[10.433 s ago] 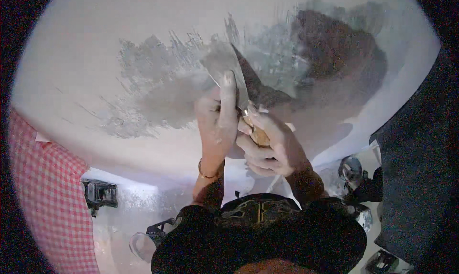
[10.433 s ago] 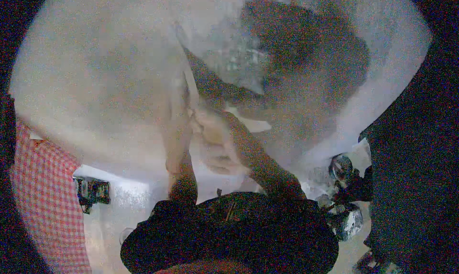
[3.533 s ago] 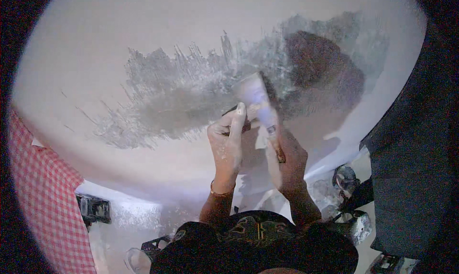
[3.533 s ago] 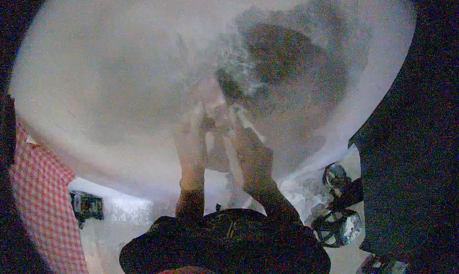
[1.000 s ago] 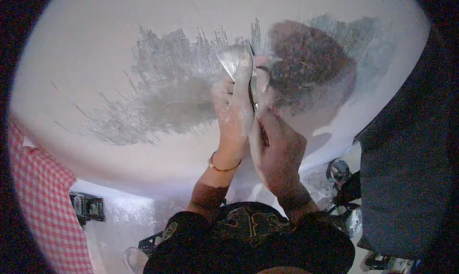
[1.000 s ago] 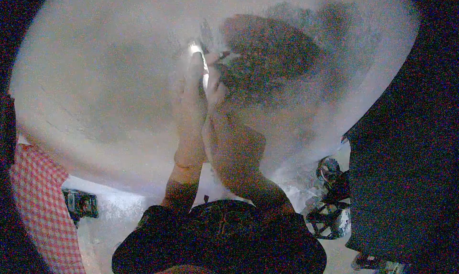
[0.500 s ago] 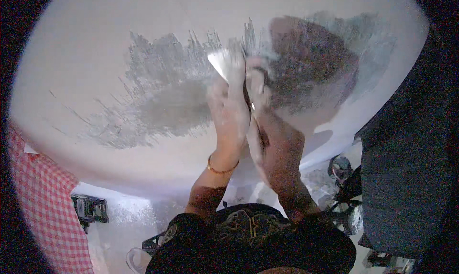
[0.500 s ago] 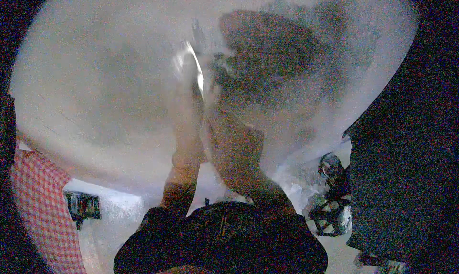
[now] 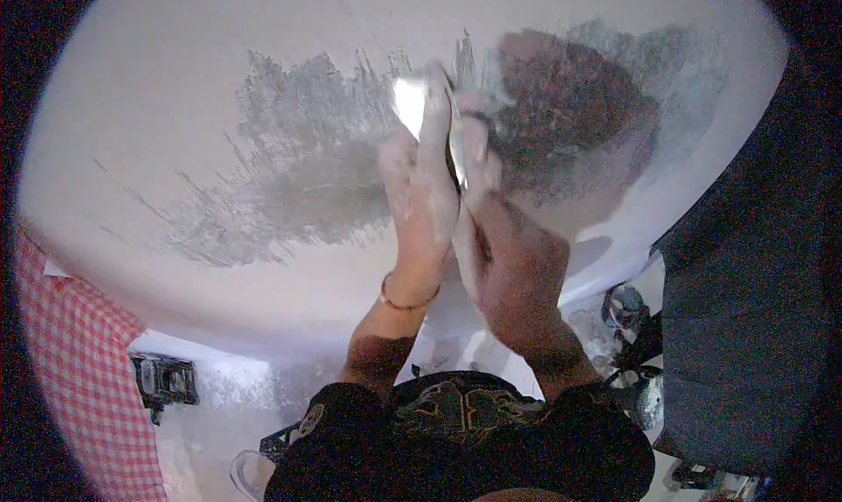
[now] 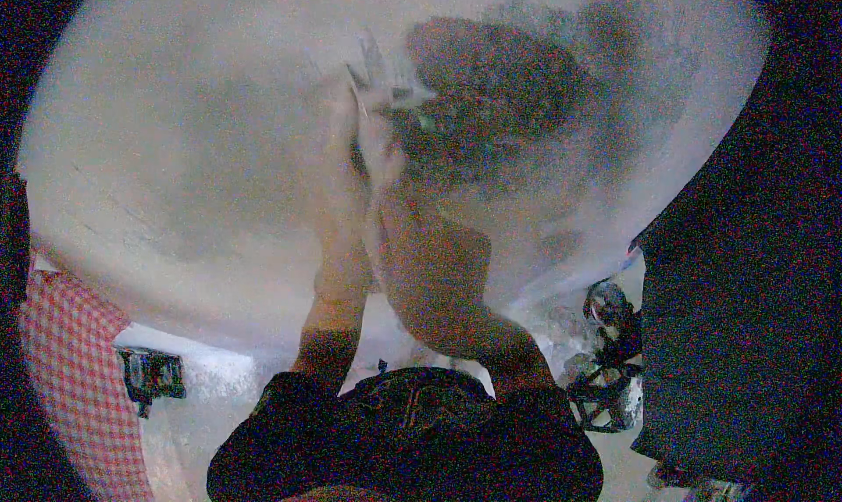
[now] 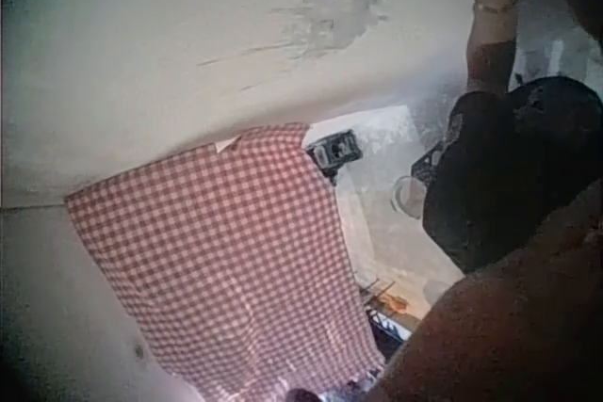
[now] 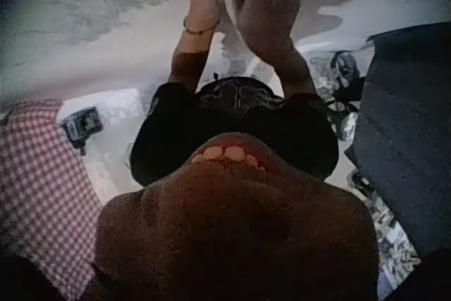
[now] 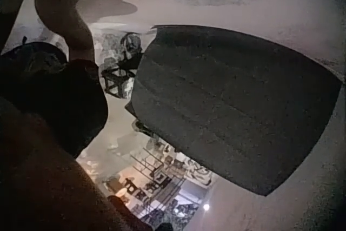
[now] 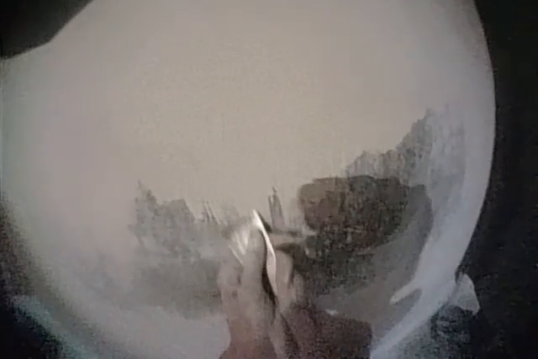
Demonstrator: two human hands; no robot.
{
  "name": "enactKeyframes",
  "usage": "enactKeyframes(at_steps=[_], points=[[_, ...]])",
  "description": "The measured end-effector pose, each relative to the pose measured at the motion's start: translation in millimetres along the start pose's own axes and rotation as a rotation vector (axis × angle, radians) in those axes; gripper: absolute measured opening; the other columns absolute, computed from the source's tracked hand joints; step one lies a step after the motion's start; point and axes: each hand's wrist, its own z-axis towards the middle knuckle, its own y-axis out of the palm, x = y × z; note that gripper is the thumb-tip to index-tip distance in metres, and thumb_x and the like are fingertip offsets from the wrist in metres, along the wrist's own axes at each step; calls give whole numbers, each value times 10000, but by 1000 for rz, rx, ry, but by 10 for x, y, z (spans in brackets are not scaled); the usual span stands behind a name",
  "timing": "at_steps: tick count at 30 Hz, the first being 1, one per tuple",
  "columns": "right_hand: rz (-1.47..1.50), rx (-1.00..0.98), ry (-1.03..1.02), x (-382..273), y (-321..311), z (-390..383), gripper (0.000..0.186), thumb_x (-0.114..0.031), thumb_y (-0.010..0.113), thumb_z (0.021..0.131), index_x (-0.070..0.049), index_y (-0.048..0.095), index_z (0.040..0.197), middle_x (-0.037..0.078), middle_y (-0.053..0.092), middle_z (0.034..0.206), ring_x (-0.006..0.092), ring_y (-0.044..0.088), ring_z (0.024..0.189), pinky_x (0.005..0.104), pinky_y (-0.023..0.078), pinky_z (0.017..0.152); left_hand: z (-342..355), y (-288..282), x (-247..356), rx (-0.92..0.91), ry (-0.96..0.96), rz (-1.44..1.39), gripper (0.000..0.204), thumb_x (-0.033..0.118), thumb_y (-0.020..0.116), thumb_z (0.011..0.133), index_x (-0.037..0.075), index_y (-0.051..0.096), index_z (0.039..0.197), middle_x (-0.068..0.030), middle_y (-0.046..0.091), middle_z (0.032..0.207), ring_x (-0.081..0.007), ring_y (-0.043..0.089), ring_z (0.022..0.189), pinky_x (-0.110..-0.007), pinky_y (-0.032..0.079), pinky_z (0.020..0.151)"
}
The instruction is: Scraping a wall with a putty knife to remove old material or paint.
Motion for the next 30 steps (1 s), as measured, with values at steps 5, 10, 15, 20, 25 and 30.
enactKeyframes(at_steps=[5, 10, 15, 20, 25, 30], points=[[-39, -26, 26, -27, 5, -42, 121, -141, 647, 864, -60, 605, 942, 167, 608, 742, 364, 628, 655, 438, 472, 576, -88, -53, -35, 39, 3, 91, 442, 337, 453, 1038, -19, 691, 930, 1, 569, 659, -54, 503, 514, -213, 379, 465], [2, -27, 26, -49, 41, -59, 111, -137, 637, 868, -50, 605, 931, 168, 607, 736, 363, 619, 639, 431, 470, 571, -86, -116, -63, 44, -29, 7, 431, 340, 466, 1033, -13, 690, 932, -2, 564, 654, -55, 501, 513, -209, 379, 463], [21, -45, 47, -64, 15, -34, 125, -132, 613, 887, -51, 626, 982, 180, 606, 749, 357, 619, 634, 430, 474, 576, -142, -180, -107, 7, -52, 213, 439, 357, 466, 1029, -19, 678, 946, -22, 585, 668, -77, 523, 511, -221, 405, 471], [-17, 0, 16, -67, 8, -28, 269, -123, 623, 885, -57, 632, 1146, 185, 605, 730, 323, 628, 616, 402, 480, 579, -118, -135, -123, -20, -21, 128, 443, 365, 466, 1027, -21, 673, 968, -43, 616, 694, -87, 533, 505, -228, 408, 467], [42, -50, 65, 63, -25, -33, 425, -105, 614, 894, -88, 575, 1317, 206, 629, 785, 240, 635, 595, 350, 478, 576, -93, -122, -89, -46, -59, 54, 444, 366, 462, 1028, -13, 683, 964, -52, 647, 722, -79, 536, 504, -219, 391, 457], [132, -191, 94, 111, -50, -25, 467, -52, 591, 899, -83, 538, 1362, 176, 613, 777, 106, 537, 585, 282, 460, 579, -127, -150, -57, -41, -63, 78, 445, 367, 458, 1028, -5, 692, 960, -62, 679, 750, -71, 539, 502, -211, 375, 448]])
